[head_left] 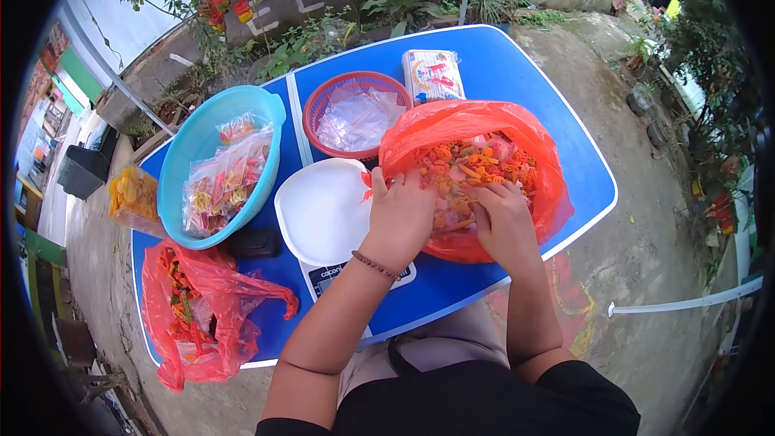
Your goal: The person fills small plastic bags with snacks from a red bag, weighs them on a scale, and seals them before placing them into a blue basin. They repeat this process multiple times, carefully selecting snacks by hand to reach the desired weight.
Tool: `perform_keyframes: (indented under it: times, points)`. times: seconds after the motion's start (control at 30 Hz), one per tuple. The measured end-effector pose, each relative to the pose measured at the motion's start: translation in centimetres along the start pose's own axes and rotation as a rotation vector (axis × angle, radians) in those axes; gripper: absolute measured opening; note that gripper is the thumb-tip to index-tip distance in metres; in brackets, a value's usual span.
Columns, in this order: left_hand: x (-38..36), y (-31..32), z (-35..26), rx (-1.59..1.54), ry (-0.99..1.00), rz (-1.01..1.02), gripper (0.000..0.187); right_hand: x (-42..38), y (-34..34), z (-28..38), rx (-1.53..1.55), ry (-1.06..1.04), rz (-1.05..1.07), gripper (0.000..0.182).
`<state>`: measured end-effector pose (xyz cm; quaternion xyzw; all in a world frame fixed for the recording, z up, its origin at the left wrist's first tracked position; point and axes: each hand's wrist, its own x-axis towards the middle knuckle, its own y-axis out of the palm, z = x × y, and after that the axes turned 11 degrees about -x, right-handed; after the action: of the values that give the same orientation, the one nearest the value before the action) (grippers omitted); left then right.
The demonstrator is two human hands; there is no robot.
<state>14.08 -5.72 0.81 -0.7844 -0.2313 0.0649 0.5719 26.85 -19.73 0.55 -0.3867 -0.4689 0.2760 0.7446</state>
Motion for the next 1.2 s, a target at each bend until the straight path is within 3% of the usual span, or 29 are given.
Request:
perform_keyframes:
  times: [0.1,0.3,0.4,0.63,0.73,0.77,1.03,1.2]
  points:
    - [0.4,0.2,0.0,0.022,0.008,0.073,0.023,0.0,-0.3,0.3,0.113,0.061,0.004,0.023]
    - [0.6,-0.1,0.2,-0.045,0.146,-0.093,0.012,0.0,-0.9,0.5,0.112,0.022,-0.049,0.023]
    - [0.9,-1.6,0.1,-0.237,0.051,0.079,0.008,0.2,-0.9,0.8,0.229,0.053,-0.063,0.025]
    - [-0.2,-6.5,1.4,-0.606,0.099,0.05,0.015,-0.2,0.3,1.7,0.616,0.249,-0.036,0.023]
    - [-0.8,-8.7,3.1,-0.899,0.061,0.054,0.014,0.2,-0.1,3.1,0.691,0.253,-0.009,0.021]
    - [-1.2,-9.6,3.7,-0.822,0.096,0.003,0.014,0.4,-0.1,3.6,0.703,0.223,0.009,0.02]
    - [-4.6,-12.1,9.5,-0.68,-0.269,-0.009,0.016,3.0,1.2,9.6,0.632,-0.086,0.038,0.018]
    - [-4.8,-11.7,11.3,-0.52,-0.287,-0.013,0.012,4.1,2.7,11.7,0.625,-0.149,0.036,0.016]
